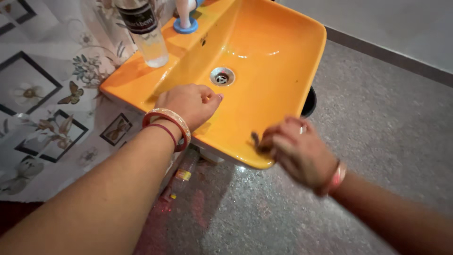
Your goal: The person sprays a liquid cleaner onto a yellow sink and scrubs the basin with a dark cloth. They rinse the cloth under running water, wipe the faucet, and continue scrubbing the sink surface. A metal cup is briefly moved and rinsed under the tap.
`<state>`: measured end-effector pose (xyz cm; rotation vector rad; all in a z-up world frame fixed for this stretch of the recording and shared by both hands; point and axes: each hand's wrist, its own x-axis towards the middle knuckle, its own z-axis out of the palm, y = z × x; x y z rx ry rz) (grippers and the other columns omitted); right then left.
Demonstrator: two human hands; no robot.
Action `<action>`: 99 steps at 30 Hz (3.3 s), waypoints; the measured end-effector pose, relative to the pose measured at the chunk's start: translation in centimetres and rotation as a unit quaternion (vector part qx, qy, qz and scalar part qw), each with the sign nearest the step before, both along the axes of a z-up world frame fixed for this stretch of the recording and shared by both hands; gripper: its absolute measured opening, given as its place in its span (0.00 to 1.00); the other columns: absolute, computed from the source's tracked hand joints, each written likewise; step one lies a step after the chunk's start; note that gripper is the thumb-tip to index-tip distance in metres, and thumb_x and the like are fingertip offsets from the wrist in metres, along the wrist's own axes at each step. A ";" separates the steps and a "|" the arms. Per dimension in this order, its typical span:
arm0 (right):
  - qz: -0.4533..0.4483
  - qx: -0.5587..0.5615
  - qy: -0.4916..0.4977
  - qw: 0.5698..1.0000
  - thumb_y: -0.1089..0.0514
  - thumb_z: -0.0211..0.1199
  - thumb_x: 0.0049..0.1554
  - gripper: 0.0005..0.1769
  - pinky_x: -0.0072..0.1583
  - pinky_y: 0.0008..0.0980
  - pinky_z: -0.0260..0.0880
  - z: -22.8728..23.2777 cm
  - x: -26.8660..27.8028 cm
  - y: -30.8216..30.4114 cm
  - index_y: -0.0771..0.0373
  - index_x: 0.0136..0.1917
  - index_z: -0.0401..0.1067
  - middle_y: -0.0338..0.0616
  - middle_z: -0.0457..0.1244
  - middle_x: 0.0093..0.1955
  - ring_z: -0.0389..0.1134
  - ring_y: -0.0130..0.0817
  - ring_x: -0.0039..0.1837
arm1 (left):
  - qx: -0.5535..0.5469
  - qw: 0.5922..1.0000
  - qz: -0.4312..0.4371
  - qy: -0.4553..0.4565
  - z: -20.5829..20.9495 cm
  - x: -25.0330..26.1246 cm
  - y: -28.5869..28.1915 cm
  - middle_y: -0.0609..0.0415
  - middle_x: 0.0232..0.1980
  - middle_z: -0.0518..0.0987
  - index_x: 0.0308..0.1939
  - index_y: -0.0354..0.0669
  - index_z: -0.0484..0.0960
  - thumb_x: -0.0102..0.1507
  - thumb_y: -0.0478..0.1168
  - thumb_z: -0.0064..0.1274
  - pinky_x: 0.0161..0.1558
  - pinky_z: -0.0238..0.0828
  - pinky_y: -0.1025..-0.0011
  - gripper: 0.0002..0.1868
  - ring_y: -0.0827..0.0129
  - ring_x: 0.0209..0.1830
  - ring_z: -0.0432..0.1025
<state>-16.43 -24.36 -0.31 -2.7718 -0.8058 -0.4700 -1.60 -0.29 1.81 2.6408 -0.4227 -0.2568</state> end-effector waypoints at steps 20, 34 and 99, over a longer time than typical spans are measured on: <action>-0.067 0.271 0.344 0.897 0.46 0.38 0.64 0.31 0.78 0.40 0.47 -3.7 6.0 9.9 0.61 0.75 0.60 0.52 0.54 0.79 0.52 0.46 0.80 | -0.148 0.981 0.004 -0.122 -1.1 0.9 0.6 0.45 0.42 0.84 0.44 0.52 0.88 0.65 0.60 0.46 0.47 0.71 0.51 0.22 0.47 0.46 0.77; -0.158 0.178 0.347 0.907 0.55 0.53 0.63 0.24 0.70 0.40 0.63 -6.3 11.9 10.2 0.56 0.72 0.64 0.50 0.61 0.71 0.64 0.44 0.70 | -0.174 0.872 0.134 -0.438 -2.8 -0.1 0.5 0.48 0.49 0.79 0.47 0.46 0.78 0.63 0.41 0.62 0.62 0.64 0.52 0.12 0.49 0.59 0.69; -0.006 0.018 -0.078 0.997 0.45 0.52 0.64 0.28 0.66 0.66 0.51 -2.9 28.7 15.5 0.62 0.71 0.68 0.49 0.58 0.73 0.52 0.44 0.77 | -0.260 0.774 0.427 -0.388 -3.2 6.7 3.3 0.39 0.56 0.76 0.62 0.36 0.75 0.57 0.62 0.65 0.61 0.63 0.49 0.41 0.43 0.60 0.68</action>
